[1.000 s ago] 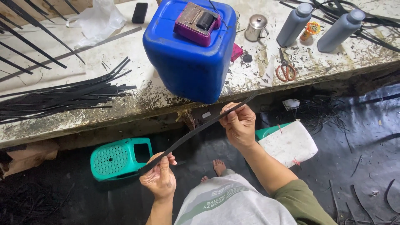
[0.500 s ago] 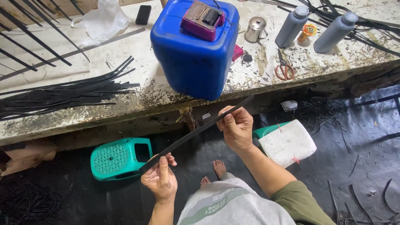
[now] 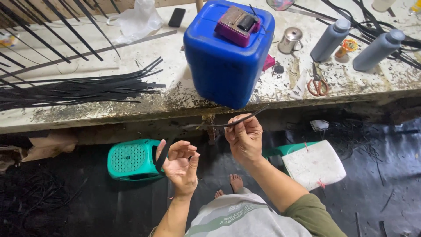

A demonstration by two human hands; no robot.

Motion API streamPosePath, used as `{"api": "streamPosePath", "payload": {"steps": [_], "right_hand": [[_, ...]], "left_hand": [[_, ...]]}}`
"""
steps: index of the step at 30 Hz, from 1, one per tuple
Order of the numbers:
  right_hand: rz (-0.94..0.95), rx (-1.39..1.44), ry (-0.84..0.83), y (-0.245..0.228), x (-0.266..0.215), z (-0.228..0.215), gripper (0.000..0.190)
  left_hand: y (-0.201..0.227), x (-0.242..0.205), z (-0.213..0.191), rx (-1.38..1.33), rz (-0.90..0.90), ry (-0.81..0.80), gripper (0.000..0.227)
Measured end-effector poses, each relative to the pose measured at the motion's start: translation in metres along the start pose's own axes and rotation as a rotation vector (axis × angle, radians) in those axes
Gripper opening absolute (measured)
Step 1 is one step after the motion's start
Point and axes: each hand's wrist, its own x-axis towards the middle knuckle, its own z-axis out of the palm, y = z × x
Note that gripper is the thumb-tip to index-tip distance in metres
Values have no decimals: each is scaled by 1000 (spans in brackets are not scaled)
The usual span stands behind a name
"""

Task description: The person handles long black rubber strips, aligns them, and passes them through a small purple device on a blue container to flatten or shape them. They also hang a strip on a vertical rack and continue processing additional strips one at a time.

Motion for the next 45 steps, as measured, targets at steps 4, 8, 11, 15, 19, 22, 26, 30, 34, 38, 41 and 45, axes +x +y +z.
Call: {"api": "streamPosePath", "payload": {"steps": [4, 8, 11, 15, 19, 22, 26, 30, 34, 38, 41, 45], "right_hand": [[60, -21, -42, 0, 2, 7, 9], [68, -38, -42, 17, 0, 22, 11], [74, -67, -23, 32, -3, 29, 13], [121, -55, -68, 48, -9, 29, 13], [143, -107, -81, 53, -9, 31, 13], [164, -164, -97, 56, -9, 29, 12], [103, -307, -106, 56, -8, 27, 14], [97, -367, -123, 56, -7, 29, 15], [122, -370, -129, 56, -8, 35, 14], [133, -369, -112, 56, -9, 42, 14], [131, -366, -95, 54, -11, 47, 14], [130, -366, -61, 52, -10, 51, 14]], "left_hand": [[-5, 1, -5, 35, -7, 20, 80], [-30, 4, -5, -64, 93, -48, 100], [-32, 11, 4, -84, 150, -89, 112], [-26, 19, 16, -87, 169, -88, 92], [-23, 27, 21, -92, 186, -79, 61], [-23, 29, 24, -103, 176, -34, 50], [-25, 23, 28, -82, 98, 59, 43], [-24, 20, 40, -206, 73, 125, 39], [-36, 14, 45, -303, 85, 219, 27], [-51, 9, 40, -466, -3, 270, 31], [-47, 9, 39, -547, -49, 281, 29], [-44, 10, 38, -599, -115, 305, 23]]}}
